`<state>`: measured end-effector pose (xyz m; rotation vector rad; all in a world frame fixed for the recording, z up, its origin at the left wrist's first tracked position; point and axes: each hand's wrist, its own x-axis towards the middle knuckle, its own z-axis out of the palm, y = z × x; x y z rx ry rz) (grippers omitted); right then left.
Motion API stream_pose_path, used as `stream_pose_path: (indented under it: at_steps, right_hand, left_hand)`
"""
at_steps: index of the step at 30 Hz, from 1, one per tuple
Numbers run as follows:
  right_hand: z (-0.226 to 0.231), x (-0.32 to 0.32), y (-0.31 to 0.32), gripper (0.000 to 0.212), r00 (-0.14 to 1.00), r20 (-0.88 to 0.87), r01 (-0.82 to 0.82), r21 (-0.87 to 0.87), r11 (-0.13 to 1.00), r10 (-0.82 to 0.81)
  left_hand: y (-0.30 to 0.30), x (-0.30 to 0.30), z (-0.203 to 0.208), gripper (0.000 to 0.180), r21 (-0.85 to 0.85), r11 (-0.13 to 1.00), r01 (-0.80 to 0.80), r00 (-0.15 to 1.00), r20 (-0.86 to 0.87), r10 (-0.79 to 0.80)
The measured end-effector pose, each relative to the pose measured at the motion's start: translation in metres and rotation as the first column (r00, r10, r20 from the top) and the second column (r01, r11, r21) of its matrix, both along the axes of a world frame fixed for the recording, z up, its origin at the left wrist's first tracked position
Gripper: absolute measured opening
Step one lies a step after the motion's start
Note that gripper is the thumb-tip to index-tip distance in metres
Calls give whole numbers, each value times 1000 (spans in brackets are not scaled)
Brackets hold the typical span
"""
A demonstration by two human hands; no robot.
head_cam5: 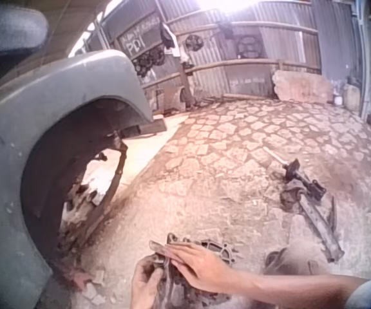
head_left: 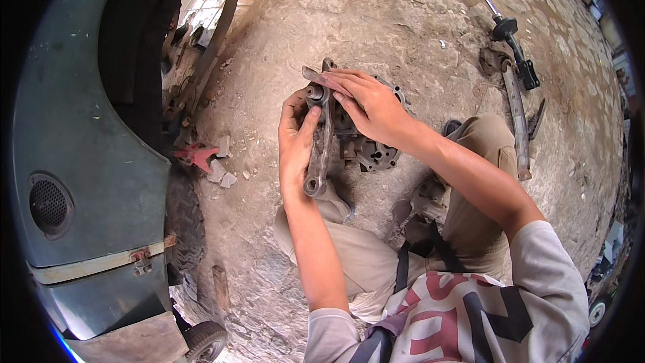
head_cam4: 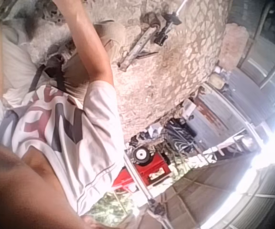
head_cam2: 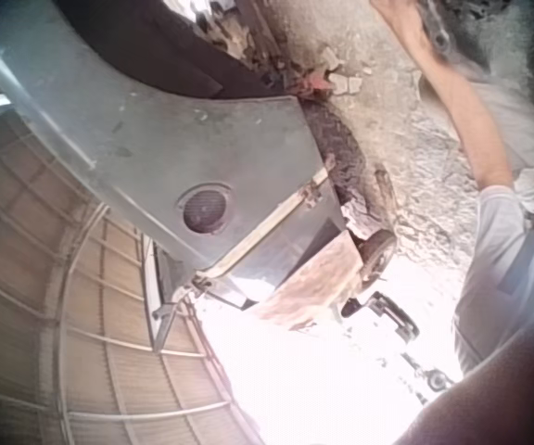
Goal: The person sits on the ground and sands a metal car part using a piece of sandpaper. They repeatedly rub the sandpaper over the surface, rotating the part to reach different areas.
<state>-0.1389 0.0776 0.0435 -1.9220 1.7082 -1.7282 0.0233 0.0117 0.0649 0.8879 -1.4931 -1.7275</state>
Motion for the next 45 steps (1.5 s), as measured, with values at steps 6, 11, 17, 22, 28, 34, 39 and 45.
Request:
stream_pose_path:
  at_steps: [6, 11, 17, 22, 28, 34, 39, 45]
  right_hand:
    - [-1, -2, 0, 35, 993, 114, -50, 84, 995, 40]
    - [-5, -3, 1, 36, 995, 99, -36, 100, 994, 26]
    - [-3, -4, 0, 37, 996, 83, -27, 102, 994, 18]
    - [-1, 0, 0, 36, 997, 79, -21, 94, 995, 14]
    - [0, 0, -1, 34, 997, 81, -6, 123, 992, -4]
    - [0, 0, -3, 34, 996, 90, -22, 93, 995, 14]
    - [8, 3, 0, 35, 997, 68, -31, 72, 997, 26]
    - [4, 4, -1, 34, 995, 95, -14, 76, 997, 6]
  left_hand:
    - [1, -4, 3, 43, -36, 999, -27, 999, -28, 26]
    - [-2, -11, 15, 36, -67, 996, -51, 994, 95, 58]
    - [-10, -9, -1, 33, -102, 994, -50, 996, 62, 56]
    - [-17, -5, -11, 29, -231, 971, -57, 996, 50, 71]
    - [-20, -6, -8, 28, -386, 921, -52, 990, 99, 98]
    - [-20, -8, -6, 29, -336, 942, -26, 999, 33, 39]
    - [-18, -9, -6, 28, -211, 976, -46, 997, 49, 57]
    - [-16, -9, -8, 28, -274, 959, -68, 997, 21, 76]
